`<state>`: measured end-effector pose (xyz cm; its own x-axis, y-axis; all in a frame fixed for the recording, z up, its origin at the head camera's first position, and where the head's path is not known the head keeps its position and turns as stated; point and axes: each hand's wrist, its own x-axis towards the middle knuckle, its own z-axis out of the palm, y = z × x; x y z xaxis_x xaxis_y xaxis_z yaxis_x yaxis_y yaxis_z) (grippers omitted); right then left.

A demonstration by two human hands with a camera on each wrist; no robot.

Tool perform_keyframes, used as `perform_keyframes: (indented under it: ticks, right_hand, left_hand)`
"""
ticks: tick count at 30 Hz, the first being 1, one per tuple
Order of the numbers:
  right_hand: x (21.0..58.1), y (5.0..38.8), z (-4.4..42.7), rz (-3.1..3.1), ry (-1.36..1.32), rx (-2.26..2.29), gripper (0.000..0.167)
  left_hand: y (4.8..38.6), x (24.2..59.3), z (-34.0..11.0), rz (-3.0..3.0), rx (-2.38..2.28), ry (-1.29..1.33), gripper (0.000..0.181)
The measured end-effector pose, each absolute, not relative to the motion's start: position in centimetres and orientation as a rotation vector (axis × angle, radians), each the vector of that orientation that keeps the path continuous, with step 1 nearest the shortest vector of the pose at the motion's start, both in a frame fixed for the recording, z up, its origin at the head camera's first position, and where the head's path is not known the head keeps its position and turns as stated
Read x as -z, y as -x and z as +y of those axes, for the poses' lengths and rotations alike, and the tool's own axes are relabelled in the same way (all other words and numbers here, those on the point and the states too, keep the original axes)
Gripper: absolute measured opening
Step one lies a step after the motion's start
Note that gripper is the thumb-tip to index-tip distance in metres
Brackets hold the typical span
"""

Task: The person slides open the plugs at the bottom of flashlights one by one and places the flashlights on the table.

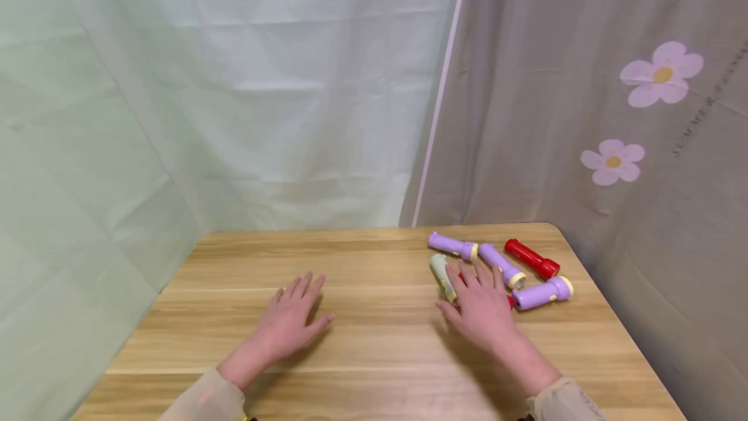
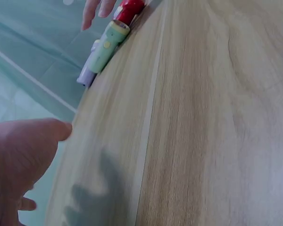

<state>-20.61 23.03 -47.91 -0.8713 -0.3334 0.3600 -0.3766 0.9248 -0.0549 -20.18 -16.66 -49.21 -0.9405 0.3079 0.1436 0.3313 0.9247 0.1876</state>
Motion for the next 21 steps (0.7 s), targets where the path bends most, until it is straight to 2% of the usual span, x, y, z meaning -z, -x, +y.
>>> perform_keyframes:
  ticks: [8,21]
  right_hand:
    - [47.2,20.5,24.1,-2.643,-0.585,-0.23,0.043]
    - [45.5,19.6,27.9,-2.695,-0.498,-0.281,0.035]
  left_hand:
    - [19.6,48.2,-16.1,-2.932,0.376,0.6,0.071]
    - [18.6,46.4,-12.6,-2.892,0.32,0.914,0.069]
